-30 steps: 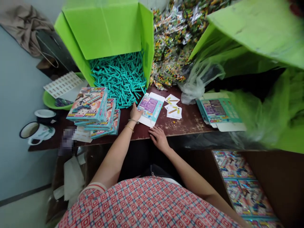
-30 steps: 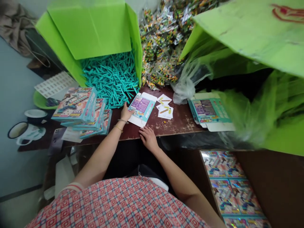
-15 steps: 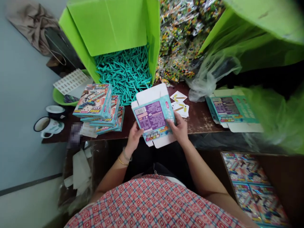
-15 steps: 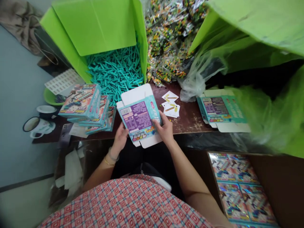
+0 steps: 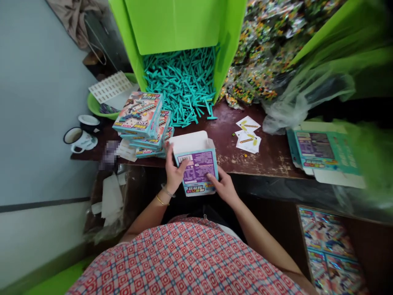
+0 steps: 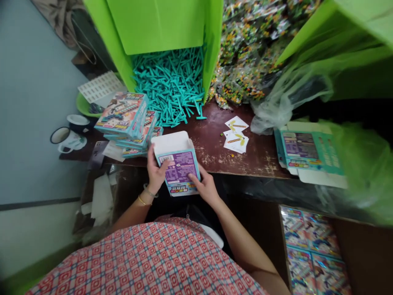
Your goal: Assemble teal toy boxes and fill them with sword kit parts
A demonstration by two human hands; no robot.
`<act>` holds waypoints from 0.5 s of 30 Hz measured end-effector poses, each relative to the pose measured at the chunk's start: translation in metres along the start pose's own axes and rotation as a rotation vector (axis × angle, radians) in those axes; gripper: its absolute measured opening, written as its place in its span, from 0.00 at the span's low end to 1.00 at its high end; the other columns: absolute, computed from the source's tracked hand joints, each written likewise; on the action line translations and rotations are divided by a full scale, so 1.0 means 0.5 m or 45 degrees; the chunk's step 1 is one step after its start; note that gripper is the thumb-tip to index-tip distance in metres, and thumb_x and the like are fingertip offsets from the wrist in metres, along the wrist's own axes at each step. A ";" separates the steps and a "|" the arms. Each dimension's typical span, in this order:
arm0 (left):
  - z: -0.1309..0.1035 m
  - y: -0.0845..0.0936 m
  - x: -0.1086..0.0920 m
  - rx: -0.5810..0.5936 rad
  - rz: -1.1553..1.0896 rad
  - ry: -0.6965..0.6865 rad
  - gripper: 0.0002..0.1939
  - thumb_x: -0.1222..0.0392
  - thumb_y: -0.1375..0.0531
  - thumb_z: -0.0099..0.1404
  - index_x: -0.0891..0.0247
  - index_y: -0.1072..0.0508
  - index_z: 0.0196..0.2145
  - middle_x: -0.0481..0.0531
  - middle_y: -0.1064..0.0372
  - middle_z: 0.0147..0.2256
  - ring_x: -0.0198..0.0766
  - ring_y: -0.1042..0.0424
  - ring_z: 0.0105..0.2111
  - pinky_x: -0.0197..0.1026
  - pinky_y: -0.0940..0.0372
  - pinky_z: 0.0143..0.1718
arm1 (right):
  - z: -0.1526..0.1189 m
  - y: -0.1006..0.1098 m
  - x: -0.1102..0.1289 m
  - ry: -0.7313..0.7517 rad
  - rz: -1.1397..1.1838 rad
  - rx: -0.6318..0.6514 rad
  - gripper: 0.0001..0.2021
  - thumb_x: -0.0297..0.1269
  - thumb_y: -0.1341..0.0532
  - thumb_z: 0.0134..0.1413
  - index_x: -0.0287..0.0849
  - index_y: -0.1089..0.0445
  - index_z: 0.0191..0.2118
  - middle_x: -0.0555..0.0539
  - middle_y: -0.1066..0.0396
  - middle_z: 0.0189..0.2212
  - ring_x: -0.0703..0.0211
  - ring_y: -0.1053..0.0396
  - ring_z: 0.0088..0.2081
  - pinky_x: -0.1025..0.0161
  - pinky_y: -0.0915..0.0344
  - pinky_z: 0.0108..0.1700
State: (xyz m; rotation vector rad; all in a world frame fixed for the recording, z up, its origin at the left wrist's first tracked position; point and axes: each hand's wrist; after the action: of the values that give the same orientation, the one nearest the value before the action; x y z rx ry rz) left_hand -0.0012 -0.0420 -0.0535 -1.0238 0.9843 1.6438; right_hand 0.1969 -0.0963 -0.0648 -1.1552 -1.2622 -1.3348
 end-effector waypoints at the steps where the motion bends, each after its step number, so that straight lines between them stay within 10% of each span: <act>1: -0.008 0.007 -0.005 0.067 0.041 -0.050 0.37 0.38 0.32 0.66 0.56 0.34 0.66 0.61 0.30 0.61 0.50 0.29 0.62 0.50 0.34 0.63 | 0.002 0.001 -0.011 0.041 -0.032 -0.117 0.30 0.58 0.34 0.60 0.46 0.25 0.61 0.42 0.25 0.61 0.41 0.26 0.61 0.44 0.31 0.65; 6: -0.042 0.007 -0.023 0.232 0.071 -0.192 0.25 0.39 0.39 0.72 0.60 0.23 0.54 0.59 0.23 0.48 0.47 0.23 0.50 0.48 0.30 0.54 | 0.012 -0.003 -0.013 0.211 -0.122 -0.439 0.24 0.54 0.37 0.66 0.46 0.24 0.59 0.42 0.23 0.58 0.46 0.26 0.60 0.49 0.32 0.64; 11: -0.042 -0.001 -0.025 0.177 -0.192 0.149 0.23 0.41 0.46 0.76 0.61 0.22 0.50 0.57 0.21 0.44 0.45 0.23 0.45 0.46 0.31 0.49 | 0.013 0.020 0.014 0.312 -0.239 -0.202 0.25 0.52 0.48 0.74 0.43 0.23 0.31 0.45 0.22 0.34 0.54 0.24 0.36 0.58 0.28 0.41; 15: -0.007 -0.012 -0.029 0.320 -0.630 0.622 0.32 0.54 0.36 0.62 0.58 0.32 0.63 0.53 0.21 0.47 0.42 0.23 0.42 0.41 0.31 0.45 | 0.053 0.070 0.022 0.394 -0.434 0.032 0.21 0.49 0.46 0.74 0.44 0.21 0.39 0.41 0.21 0.46 0.50 0.23 0.46 0.55 0.27 0.48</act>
State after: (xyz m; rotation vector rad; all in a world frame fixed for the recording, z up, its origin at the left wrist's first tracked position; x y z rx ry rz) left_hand 0.0085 -0.0481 -0.0421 -1.3922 1.1031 0.8578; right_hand 0.2312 -0.0714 -0.0490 -0.6986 -1.2762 -1.6685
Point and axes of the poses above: each hand's wrist, its own z-axis towards the middle knuckle, its own y-axis out of the back of the hand, x = y × z
